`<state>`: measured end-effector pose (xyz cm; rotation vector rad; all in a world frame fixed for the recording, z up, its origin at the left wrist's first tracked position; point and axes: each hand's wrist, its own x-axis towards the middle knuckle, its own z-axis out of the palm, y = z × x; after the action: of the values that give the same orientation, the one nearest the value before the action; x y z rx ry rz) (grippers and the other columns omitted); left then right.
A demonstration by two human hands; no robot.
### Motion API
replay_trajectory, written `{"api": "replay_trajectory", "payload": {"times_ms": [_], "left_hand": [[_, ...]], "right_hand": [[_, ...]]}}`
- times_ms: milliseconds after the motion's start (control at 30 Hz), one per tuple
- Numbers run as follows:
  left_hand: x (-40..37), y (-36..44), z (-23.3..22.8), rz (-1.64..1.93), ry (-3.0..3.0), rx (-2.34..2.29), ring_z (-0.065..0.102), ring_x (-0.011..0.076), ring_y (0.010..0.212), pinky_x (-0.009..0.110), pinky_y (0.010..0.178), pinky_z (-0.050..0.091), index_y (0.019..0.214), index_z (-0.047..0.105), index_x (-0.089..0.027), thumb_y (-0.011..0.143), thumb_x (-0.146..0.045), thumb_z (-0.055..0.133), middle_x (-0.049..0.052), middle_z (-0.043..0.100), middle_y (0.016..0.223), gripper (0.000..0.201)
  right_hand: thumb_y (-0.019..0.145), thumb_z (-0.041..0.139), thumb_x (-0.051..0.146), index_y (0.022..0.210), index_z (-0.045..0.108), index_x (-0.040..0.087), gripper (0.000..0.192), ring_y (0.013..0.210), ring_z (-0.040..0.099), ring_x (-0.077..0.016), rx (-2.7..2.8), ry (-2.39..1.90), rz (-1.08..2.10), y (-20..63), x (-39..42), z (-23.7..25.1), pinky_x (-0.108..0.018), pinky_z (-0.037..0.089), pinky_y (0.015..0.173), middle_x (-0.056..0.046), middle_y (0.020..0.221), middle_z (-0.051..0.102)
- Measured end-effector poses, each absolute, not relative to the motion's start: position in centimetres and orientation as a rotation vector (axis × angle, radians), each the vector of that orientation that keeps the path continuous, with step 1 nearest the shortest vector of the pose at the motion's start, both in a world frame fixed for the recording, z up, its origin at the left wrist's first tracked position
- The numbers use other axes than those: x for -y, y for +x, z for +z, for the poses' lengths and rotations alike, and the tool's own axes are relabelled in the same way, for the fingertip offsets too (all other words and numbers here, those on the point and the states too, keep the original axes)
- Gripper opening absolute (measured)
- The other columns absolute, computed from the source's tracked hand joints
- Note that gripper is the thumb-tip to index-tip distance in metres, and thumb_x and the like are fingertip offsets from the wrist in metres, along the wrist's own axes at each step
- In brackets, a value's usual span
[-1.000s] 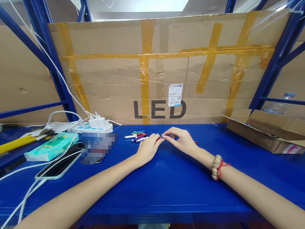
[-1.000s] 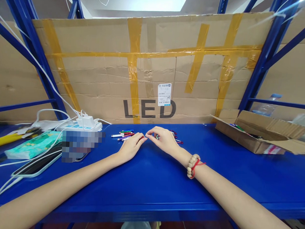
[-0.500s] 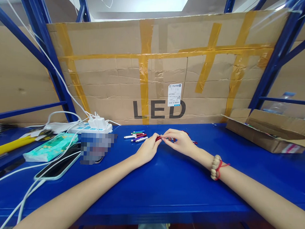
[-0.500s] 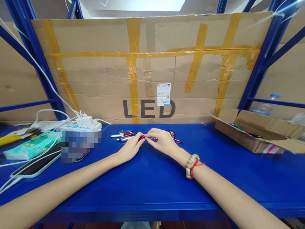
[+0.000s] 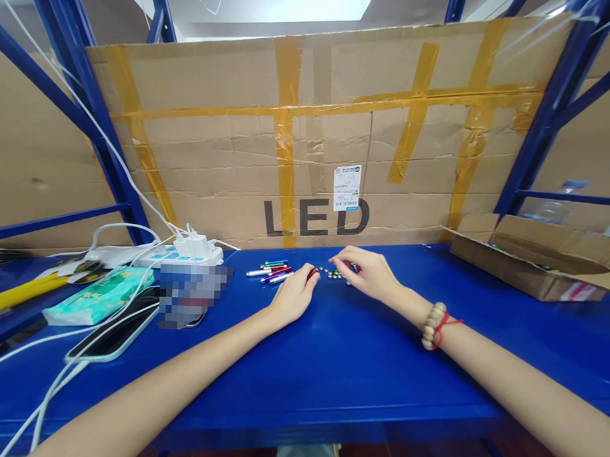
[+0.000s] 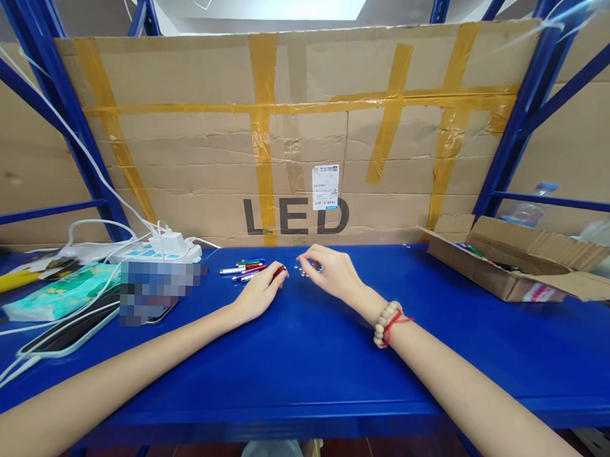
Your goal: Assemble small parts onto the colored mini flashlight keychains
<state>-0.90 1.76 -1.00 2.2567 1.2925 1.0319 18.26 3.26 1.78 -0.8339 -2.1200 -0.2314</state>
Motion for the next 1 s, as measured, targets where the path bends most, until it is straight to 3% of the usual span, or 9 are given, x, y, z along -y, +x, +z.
{"api": "replay_trajectory", "payload": {"times_ms": [267, 367, 533, 1000], "left_hand": [[-1.3, -0.8, -0.6, 0.974, 2.488, -1.324, 0.053, 0.0218, 0.088, 0.032, 0.077, 0.042, 0.094, 0.05, -0.019, 0.096, -0.025, 0.04, 0.003, 0.054, 0.093, 0.012], [-0.8, -0.6, -0.2, 0.916, 2.565, -1.351, 0.053, 0.0228, 0.09, 0.033, 0.078, 0.043, 0.097, 0.051, -0.019, 0.097, -0.024, 0.041, 0.004, 0.055, 0.094, 0.012], [-0.4, -0.4, 0.0, 0.849, 2.674, -1.354, 0.052, 0.0236, 0.091, 0.036, 0.082, 0.043, 0.102, 0.051, -0.018, 0.097, -0.023, 0.043, 0.004, 0.056, 0.098, 0.011], [-0.5, -0.4, -0.1, 0.8, 2.738, -1.354, 0.051, 0.0237, 0.088, 0.035, 0.076, 0.043, 0.095, 0.053, -0.017, 0.095, -0.026, 0.045, 0.005, 0.056, 0.092, 0.012]], "right_hand": [[0.083, 0.049, 0.027, 0.093, 0.067, 0.022, 0.021, 0.067, 0.061, -0.013, 1.805, -1.318, -0.31, 21.3, -5.2, 2.5, -0.024, 0.04, 0.057, 0.0, 0.084, 0.068], [0.083, 0.049, 0.028, 0.093, 0.068, 0.024, 0.021, 0.081, 0.061, -0.0163, 1.976, -1.444, -0.269, 21.2, -5.5, 2.1, -0.026, 0.042, 0.061, -0.001, 0.092, 0.067], [0.088, 0.045, 0.029, 0.106, 0.065, 0.021, 0.028, 0.105, 0.053, -0.0231, 2.292, -1.498, -0.268, 20.9, -6.0, 0.9, -0.035, 0.043, 0.082, -0.007, 0.108, 0.062], [0.085, 0.048, 0.018, 0.098, 0.066, 0.023, 0.022, 0.099, 0.056, -0.0231, 2.402, -1.478, -0.311, 21.0, -6.0, 0.8, -0.038, 0.037, 0.082, -0.005, 0.103, 0.067]]}}
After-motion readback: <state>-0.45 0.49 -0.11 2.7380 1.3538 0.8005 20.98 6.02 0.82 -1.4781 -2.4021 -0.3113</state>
